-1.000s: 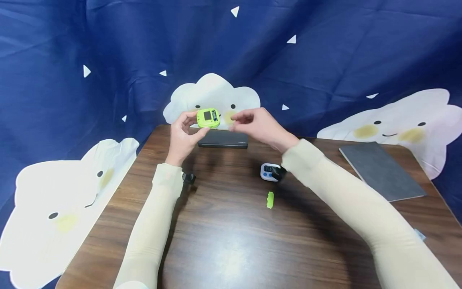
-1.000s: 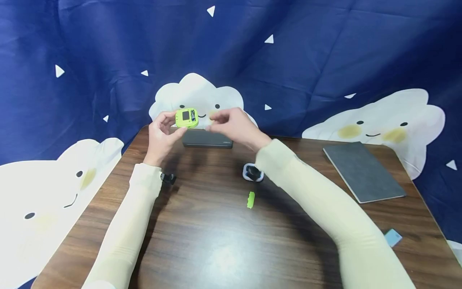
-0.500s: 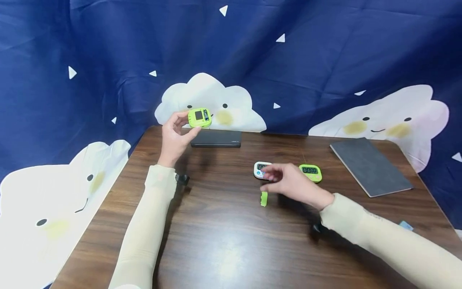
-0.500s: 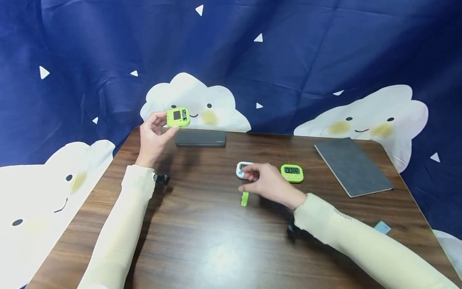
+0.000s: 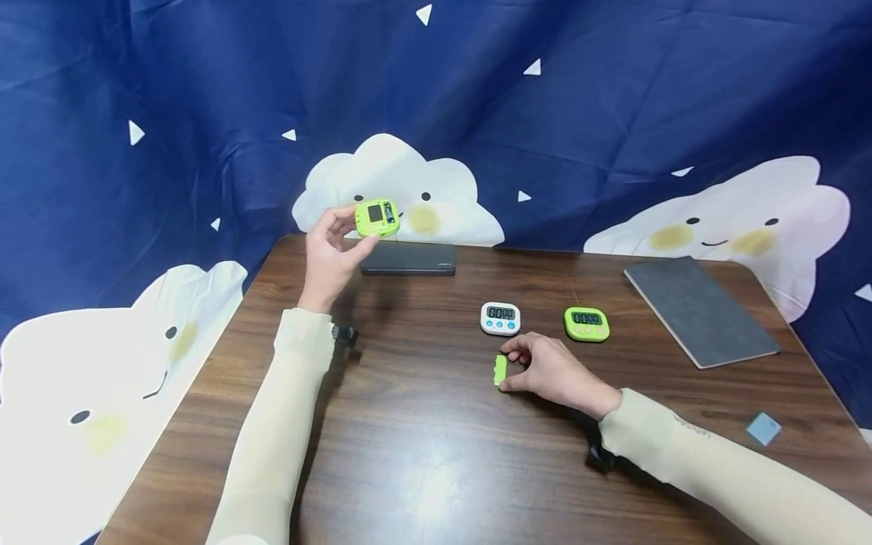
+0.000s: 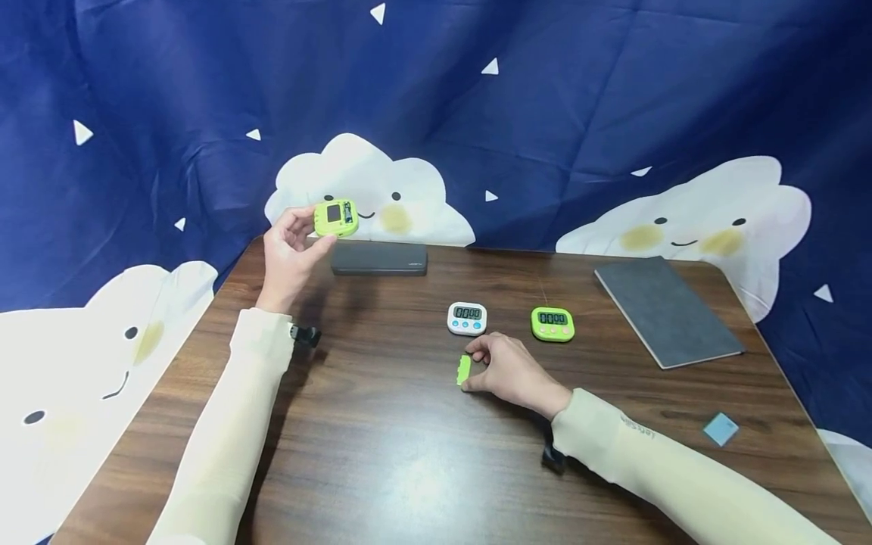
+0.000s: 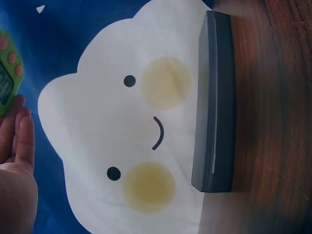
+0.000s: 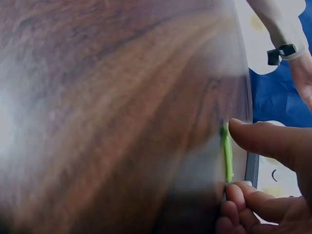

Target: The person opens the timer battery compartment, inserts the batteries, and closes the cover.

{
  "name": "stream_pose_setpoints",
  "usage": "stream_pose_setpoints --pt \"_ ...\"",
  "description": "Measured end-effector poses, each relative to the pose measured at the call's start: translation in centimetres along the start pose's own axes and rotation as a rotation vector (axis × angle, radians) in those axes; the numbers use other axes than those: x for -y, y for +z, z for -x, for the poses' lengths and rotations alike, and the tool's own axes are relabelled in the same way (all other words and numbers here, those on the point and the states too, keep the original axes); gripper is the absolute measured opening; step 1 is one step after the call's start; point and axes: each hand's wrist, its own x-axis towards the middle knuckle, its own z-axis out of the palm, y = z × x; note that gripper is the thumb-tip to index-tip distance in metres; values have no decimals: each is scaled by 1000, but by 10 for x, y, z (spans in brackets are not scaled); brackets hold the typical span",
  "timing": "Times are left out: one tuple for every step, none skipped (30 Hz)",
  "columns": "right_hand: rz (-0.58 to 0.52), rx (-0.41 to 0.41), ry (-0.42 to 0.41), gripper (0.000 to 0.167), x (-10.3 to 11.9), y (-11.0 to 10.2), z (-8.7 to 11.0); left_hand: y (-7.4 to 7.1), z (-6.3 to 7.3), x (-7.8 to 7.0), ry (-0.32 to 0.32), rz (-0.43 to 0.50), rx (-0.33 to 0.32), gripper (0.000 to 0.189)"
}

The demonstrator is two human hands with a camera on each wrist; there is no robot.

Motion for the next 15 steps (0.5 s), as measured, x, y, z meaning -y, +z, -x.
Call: stream_pose_setpoints --pt "8 -7 -5 54 0 1 0 0 0 0 0 -1 2 50" --pt "15 -12 -8 53 1 3 0 1 -1 0 -2 -2 4 50" --pt "25 -14 -12 51 2 4 0 1 -1 1 -6 -3 6 50" --pt "35 -17 -15 50 2 4 0 1 -1 1 -7 -5 8 50" --pt "46 -17 -15 49 3 5 -1 1 0 1 -8 -8 8 50" --pt "56 -16 -16 48 4 5 -1 1 0 0 -10 -6 9 49" --pt "65 -12 -17 47 4 5 -2 2 0 0 -8 -9 10 50" --pt "72 -6 -16 47 5 5 -3 2 0 0 -8 -10 11 50" --pt "77 1 -17 46 6 5 -3 2 0 -1 -7 -9 11 50" --pt "82 10 -19 46 6 4 -4 2 0 -1 -5 -9 11 50" --pt "84 17 -23 45 7 4 -5 2 0 -1 -4 -8 11 50" --pt "85 23 -33 44 8 3 -5 2 0 -1 -5 -4 10 50" --pt "83 27 -41 43 9 3 -5 1 0 -1 -3 -7 10 50" --pt "82 27 -53 42 10 2 -5 1 0 -1 -3 -4 9 50" --pt "86 16 -88 41 5 5 -7 1 0 -1 -3 -3 8 50"
